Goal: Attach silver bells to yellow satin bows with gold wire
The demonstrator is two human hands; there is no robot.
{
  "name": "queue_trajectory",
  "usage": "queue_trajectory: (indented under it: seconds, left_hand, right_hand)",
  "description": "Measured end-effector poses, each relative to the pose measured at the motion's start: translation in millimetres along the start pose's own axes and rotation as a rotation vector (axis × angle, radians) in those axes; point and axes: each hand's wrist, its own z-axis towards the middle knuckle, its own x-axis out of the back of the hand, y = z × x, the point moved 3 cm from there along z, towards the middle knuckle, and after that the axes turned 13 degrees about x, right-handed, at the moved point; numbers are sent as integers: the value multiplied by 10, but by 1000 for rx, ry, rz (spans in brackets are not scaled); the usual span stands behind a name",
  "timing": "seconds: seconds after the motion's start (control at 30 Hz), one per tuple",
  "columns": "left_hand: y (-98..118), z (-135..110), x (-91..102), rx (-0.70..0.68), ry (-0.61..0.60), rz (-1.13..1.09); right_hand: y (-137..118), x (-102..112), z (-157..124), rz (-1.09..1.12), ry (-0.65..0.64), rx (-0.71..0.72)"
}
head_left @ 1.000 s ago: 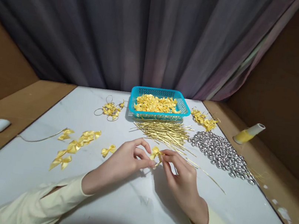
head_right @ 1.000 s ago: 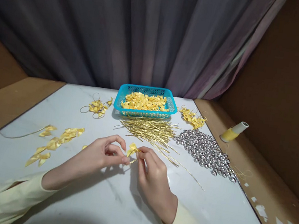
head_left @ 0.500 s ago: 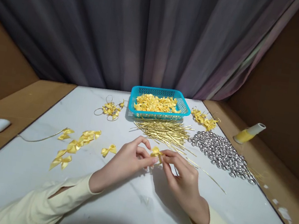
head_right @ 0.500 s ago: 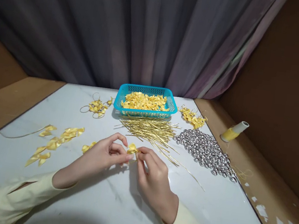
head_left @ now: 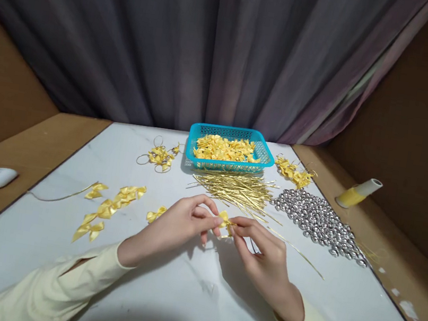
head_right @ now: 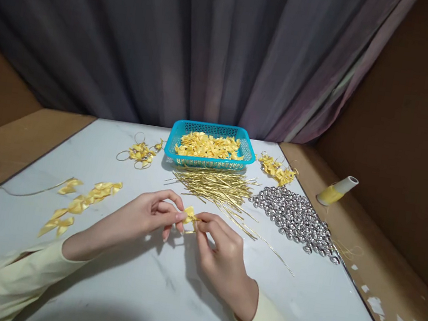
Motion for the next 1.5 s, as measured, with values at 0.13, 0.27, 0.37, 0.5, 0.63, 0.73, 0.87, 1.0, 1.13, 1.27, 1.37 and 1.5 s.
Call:
queue_trajectory:
  seconds: [0.13, 0.27, 0.37, 0.5, 0.63, 0.73, 0.87, 1.0, 1.13, 1.27, 1.37, 1.5]
  left_hand:
    - [18, -5, 39, -12, -72, -63]
    - [37, -26, 53, 41, -101, -45]
    - [35, -35, 48, 85, -79, 38]
    - [-6, -54, 49, 39, 115, 215]
    - [0, -102, 15, -149, 299, 452]
    - [38, -109, 9, -210, 325, 487]
    - [98, -57, 72, -154, 313, 403]
    - [82, 21, 58, -90, 139, 349]
    - [9, 49, -33, -55, -73, 331]
    - [-6, 18, -47, -88, -68, 350]
    - [26, -18, -42, -157, -39, 397]
    - [66, -45, -45, -227, -32, 428]
  right_hand:
    - [4, 4, -5, 13, -12, 17]
    - [5, 9, -18, 9, -34, 29]
    - [-1, 19, -18, 7, -38, 32]
    - [-2, 34, -13, 6, -42, 30]
    - [1, 33, -13, 16, -81, 43]
    - [0, 34, -13, 13, -92, 52]
    - [-5, 39, -15, 14, -94, 53]
    - [5, 32, -25, 34, -113, 52]
    - [12, 33, -32, 34, -115, 62]
    - [8, 32, -38, 32, -115, 60]
    - [9, 34, -34, 25, -102, 43]
    - [16, 46, -13, 30, -78, 21]
